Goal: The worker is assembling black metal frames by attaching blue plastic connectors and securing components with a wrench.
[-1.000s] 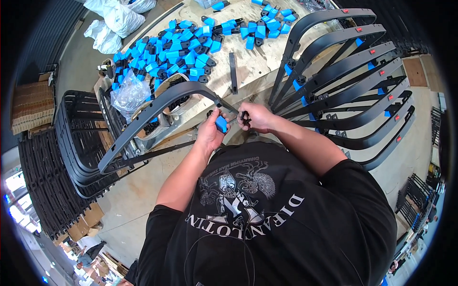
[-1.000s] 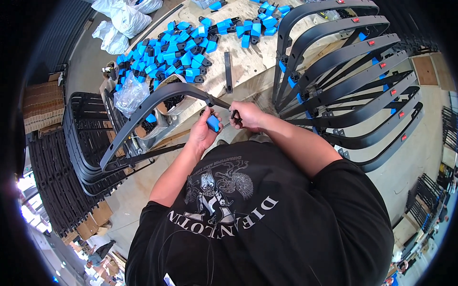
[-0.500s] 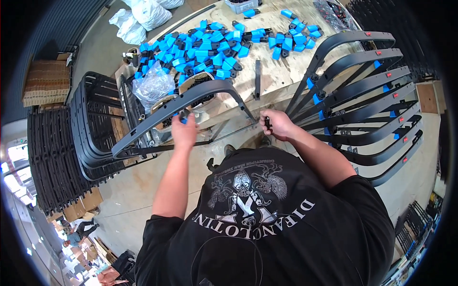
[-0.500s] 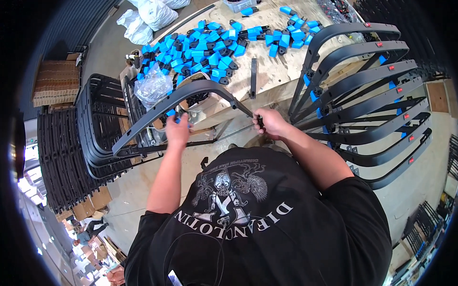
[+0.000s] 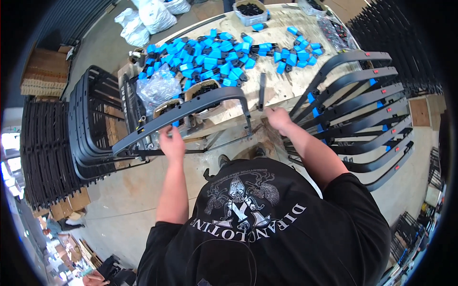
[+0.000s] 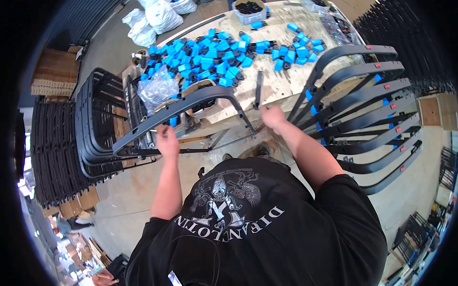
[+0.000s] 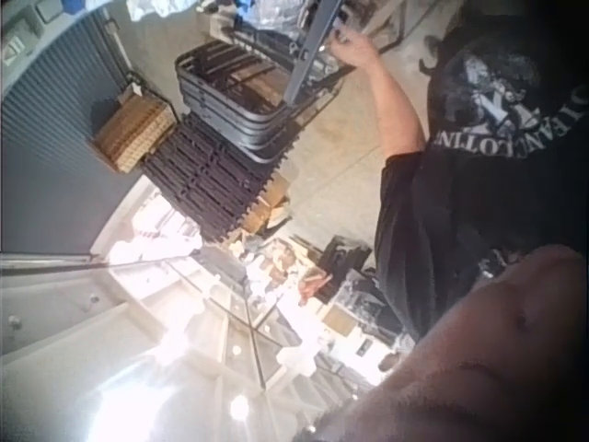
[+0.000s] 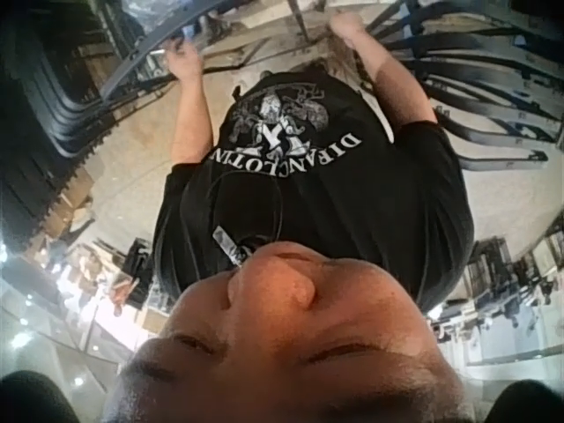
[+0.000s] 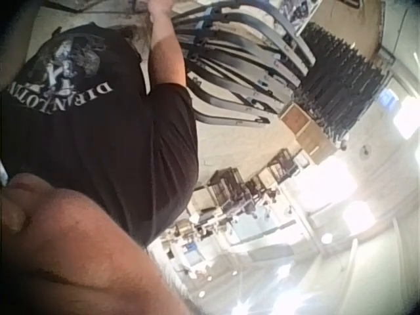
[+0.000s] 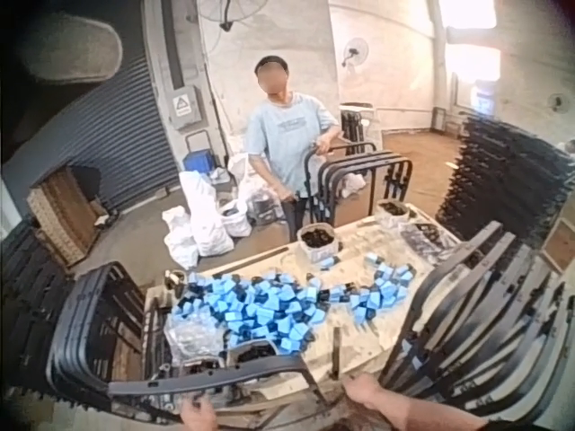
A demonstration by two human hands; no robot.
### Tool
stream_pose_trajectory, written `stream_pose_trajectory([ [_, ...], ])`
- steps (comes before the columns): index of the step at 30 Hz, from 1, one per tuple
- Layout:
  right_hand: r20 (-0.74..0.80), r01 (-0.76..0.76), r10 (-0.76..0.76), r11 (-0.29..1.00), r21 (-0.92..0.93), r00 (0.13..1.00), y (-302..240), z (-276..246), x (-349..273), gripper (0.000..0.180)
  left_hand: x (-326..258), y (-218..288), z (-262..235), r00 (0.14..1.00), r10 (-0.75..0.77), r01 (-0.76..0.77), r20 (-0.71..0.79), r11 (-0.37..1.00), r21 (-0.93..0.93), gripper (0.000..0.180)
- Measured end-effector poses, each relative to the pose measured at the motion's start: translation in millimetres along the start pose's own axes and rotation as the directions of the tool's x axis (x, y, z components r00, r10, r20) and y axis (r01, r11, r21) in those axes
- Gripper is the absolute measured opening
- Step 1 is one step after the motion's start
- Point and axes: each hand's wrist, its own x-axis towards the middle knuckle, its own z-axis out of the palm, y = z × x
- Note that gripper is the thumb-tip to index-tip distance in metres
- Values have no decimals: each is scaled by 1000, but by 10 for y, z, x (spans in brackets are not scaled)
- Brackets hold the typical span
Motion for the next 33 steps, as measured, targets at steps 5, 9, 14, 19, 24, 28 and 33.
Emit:
stream_pose_trajectory([
  [5, 46, -53, 89, 857, -513, 995, -380, -110, 284, 78, -915, -307, -376, 883, -204, 257, 424, 964, -72, 9],
  [9, 29, 29, -15, 810, -585, 999, -402, 59, 372, 70, -1214, -382, -647, 753, -430, 436, 498, 893, 111, 24],
  [14, -15, 105, -108, 987, -123, 994, -31, 150, 341, 55, -1239, -372, -930, 753, -483, 511, 447, 857, 64, 25],
  [19, 162, -54, -15, 907, 418, 987, 171, -29, -266, 27, -1240, -822, -1153, 727, -563, 617, 393, 787, -16, 21],
  [24, 272, -100, 23, 956, 275, 962, 414, -281, -790, 20, -893, -1419, -1391, 791, -583, 612, 188, 750, -252, 12],
  [28, 521, -337, 129, 883, 326, 844, 218, -304, -1181, 24, -164, -2004, -1670, 823, -555, 442, -117, 757, -481, 11],
  [33, 372, -238, 117, 924, 299, 921, 224, -55, -1620, 21, 1316, -1168, -1919, 909, -360, 401, 208, 623, -672, 17],
])
